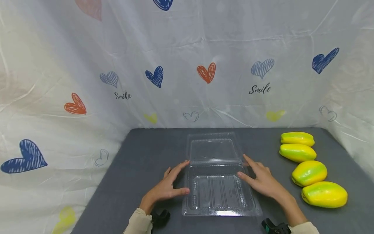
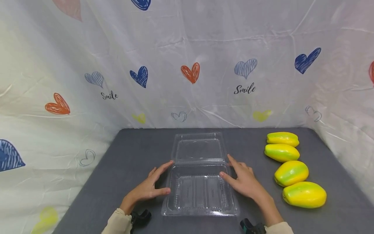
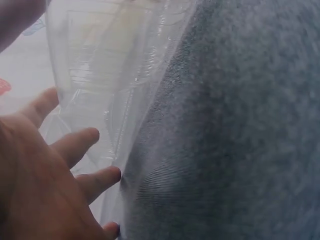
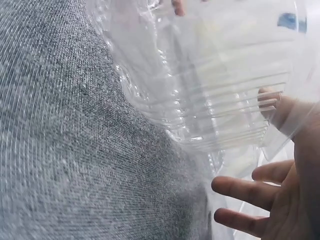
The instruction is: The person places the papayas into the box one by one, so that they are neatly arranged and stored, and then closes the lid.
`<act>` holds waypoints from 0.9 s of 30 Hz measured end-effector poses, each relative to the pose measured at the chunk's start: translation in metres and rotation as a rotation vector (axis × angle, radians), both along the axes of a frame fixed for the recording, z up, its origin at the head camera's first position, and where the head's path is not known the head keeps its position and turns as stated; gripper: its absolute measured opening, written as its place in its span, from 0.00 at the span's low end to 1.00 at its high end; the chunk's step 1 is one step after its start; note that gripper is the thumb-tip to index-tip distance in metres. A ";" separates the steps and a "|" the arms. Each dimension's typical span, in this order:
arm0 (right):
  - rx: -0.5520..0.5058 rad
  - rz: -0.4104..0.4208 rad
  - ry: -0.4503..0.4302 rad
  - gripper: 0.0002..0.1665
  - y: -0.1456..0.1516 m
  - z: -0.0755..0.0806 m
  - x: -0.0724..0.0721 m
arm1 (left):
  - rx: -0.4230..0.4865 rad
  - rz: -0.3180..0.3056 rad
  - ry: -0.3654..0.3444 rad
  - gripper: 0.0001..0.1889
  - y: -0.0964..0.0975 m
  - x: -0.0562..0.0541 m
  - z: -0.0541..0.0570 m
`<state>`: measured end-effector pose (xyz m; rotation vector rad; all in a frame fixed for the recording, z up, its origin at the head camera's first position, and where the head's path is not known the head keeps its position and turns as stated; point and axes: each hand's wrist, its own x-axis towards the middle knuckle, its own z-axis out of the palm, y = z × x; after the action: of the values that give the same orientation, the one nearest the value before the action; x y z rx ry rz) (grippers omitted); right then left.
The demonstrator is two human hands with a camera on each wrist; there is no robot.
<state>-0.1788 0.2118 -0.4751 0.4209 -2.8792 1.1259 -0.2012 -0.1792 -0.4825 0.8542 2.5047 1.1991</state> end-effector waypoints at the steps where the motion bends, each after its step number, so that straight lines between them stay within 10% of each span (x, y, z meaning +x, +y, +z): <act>1: 0.000 0.002 0.000 0.49 0.000 0.000 0.000 | 0.004 -0.002 0.010 0.49 0.000 0.000 -0.001; 27: -0.022 -0.011 -0.049 0.48 -0.007 0.001 -0.004 | 0.199 -0.011 0.166 0.40 0.003 0.000 -0.023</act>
<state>-0.1828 0.2043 -0.4743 0.3814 -2.9041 1.1823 -0.2014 -0.1762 -0.5060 1.0540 2.5335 1.4487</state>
